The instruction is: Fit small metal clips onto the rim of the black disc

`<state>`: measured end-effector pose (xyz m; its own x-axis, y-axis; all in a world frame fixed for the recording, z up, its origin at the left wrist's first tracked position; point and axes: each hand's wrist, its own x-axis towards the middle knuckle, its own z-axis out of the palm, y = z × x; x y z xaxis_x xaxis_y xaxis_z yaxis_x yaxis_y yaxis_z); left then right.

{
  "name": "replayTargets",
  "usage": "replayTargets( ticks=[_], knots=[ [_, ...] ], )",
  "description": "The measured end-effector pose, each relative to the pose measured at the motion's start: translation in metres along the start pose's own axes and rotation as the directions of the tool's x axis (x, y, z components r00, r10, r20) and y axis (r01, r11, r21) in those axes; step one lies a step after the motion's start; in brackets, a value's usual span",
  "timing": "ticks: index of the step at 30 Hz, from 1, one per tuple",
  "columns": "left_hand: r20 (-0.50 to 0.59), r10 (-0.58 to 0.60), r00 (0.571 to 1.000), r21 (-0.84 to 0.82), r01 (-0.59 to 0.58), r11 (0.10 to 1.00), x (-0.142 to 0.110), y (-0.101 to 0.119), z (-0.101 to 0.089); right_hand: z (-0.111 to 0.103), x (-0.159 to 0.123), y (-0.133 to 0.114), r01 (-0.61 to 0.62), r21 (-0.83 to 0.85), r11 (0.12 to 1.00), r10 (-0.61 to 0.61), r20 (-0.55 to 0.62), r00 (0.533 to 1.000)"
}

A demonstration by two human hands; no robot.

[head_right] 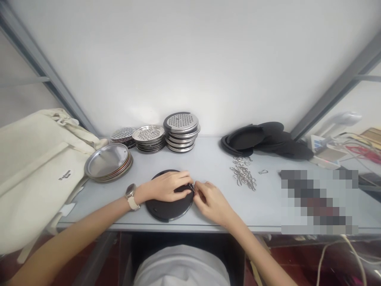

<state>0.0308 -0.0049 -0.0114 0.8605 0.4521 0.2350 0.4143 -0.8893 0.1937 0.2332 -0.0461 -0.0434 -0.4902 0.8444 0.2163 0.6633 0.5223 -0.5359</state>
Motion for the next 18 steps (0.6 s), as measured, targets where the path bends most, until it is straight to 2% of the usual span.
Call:
replayTargets(
  ticks=[18],
  knots=[
    [-0.003, -0.008, 1.000, -0.058, 0.008, 0.998, -0.0006, 0.0002, -0.0016, 0.0005, 0.0002, 0.0015, -0.004, -0.016, 1.000, 0.005, 0.013, 1.000]
  ],
)
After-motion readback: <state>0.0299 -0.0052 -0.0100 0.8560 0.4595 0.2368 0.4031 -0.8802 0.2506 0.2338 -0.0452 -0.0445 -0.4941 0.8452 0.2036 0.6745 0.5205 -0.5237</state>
